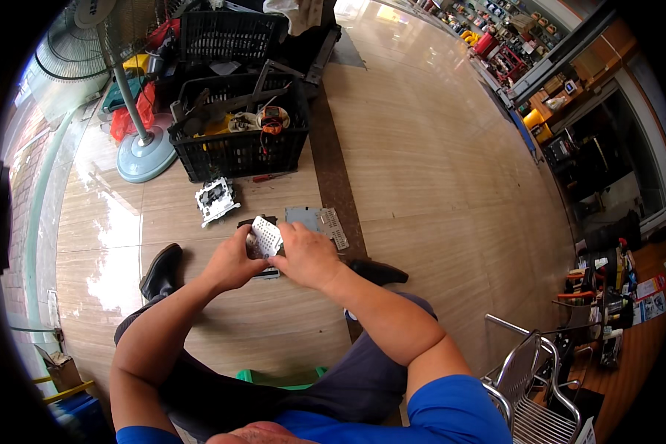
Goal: The person disassembles a metal electronic component by hand using a screwdriver and removing internal metal parts.
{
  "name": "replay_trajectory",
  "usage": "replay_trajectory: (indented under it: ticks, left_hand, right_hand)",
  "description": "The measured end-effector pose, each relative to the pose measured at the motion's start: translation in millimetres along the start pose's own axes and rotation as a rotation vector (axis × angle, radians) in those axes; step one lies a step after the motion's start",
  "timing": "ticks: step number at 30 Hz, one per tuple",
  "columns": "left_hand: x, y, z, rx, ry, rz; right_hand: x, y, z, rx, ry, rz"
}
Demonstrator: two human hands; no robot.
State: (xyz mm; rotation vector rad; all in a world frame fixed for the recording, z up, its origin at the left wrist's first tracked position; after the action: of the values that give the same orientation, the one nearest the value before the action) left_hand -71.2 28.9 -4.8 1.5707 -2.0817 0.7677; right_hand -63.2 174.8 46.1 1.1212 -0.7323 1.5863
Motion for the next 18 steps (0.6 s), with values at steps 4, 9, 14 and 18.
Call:
replay_trajectory:
  ticks: [4,9,14,18]
  left_hand:
    - [-2,1,9,-0.035,-0.001,-0.058]
    - [-4,2,8,-0.077,0.018,-0.066]
    - [-5,2,10,-0.086,0.033,-0.049]
    - [-5,0,4,-0.123,0.06,-0.023]
  right_hand:
    - [-2,1,3,0.015,0.009,0.003]
    - [-4,-1,1,0.021,0.0,0.026]
    - [-5,-2,3,0.001,0.002,0.078]
    - [-4,-3,6,-0.015,-0.012,0.085]
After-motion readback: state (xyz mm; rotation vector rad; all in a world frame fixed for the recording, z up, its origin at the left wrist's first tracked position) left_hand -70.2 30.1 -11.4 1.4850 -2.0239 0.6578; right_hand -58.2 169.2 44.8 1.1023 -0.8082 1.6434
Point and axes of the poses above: each hand's wrist, its own y-axis towards the middle knuckle, its own x-axis out of the back of the hand, z = x × y, the point moved 8 cm from there along y, towards the middle knuckle, and after that the axes turned 9 degrees about -z, right-handed, at the moved point
